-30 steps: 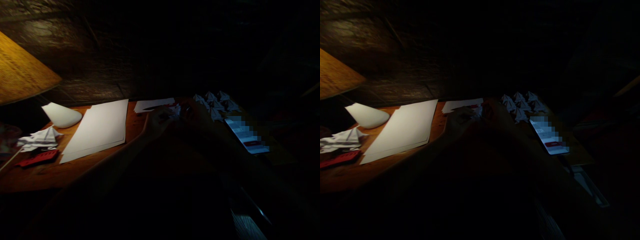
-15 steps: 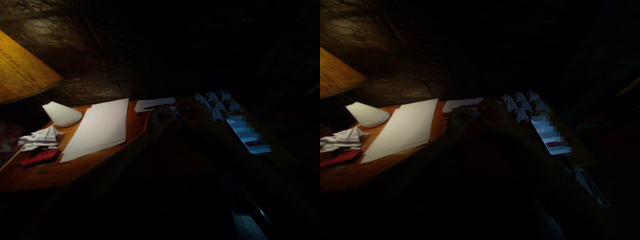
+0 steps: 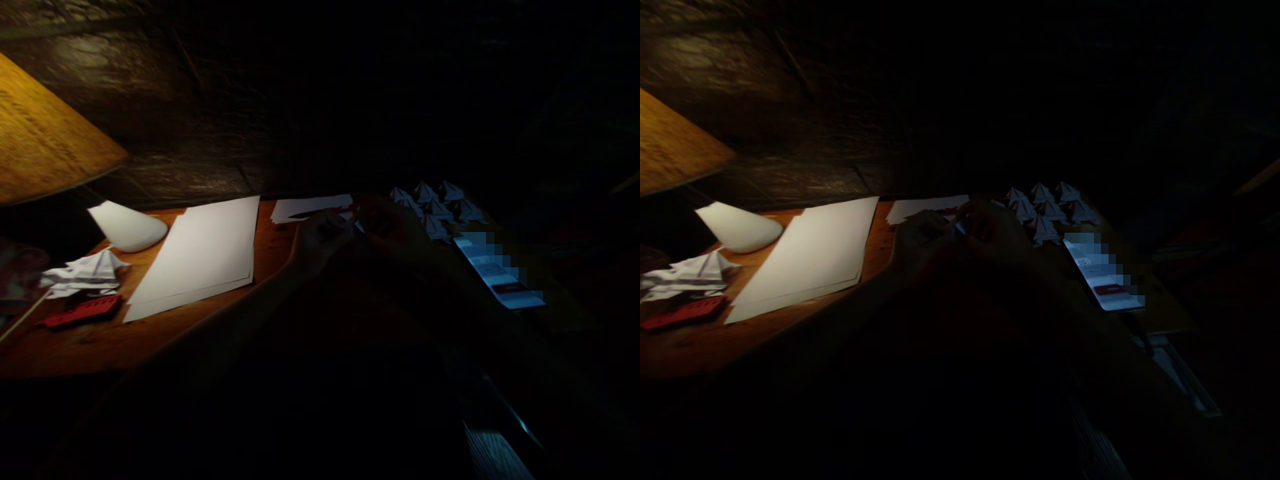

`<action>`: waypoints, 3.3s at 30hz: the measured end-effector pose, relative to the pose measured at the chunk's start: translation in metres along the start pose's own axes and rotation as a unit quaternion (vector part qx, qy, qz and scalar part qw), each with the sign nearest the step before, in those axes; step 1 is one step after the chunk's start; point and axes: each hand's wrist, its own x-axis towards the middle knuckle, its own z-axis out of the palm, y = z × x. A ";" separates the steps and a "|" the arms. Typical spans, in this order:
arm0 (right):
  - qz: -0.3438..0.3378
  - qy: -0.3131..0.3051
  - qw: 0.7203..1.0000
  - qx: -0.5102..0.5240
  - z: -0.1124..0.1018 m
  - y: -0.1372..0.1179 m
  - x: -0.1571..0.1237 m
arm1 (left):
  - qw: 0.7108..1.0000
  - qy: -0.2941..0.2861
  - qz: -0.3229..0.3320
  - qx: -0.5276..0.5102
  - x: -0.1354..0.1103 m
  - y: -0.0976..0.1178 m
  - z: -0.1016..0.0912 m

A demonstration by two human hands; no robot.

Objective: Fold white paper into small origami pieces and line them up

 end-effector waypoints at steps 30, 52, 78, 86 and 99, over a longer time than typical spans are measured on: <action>0.010 0.031 0.999 0.021 0.000 -0.003 0.002 | 0.985 -0.029 -0.120 -0.120 -0.002 -0.005 0.000; 0.064 0.060 0.995 0.049 0.009 -0.004 0.001 | 0.972 -0.060 -0.171 -0.150 -0.006 0.000 0.005; 0.044 0.045 0.998 -0.013 0.011 -0.007 -0.001 | 0.986 -0.014 -0.154 -0.064 -0.009 0.012 0.005; 0.052 0.048 0.997 0.027 0.012 -0.003 0.000 | 0.985 -0.024 -0.148 -0.089 -0.009 0.008 0.006; 0.041 0.038 0.998 0.012 0.011 -0.005 0.000 | 0.982 -0.004 -0.167 -0.084 -0.009 0.009 0.007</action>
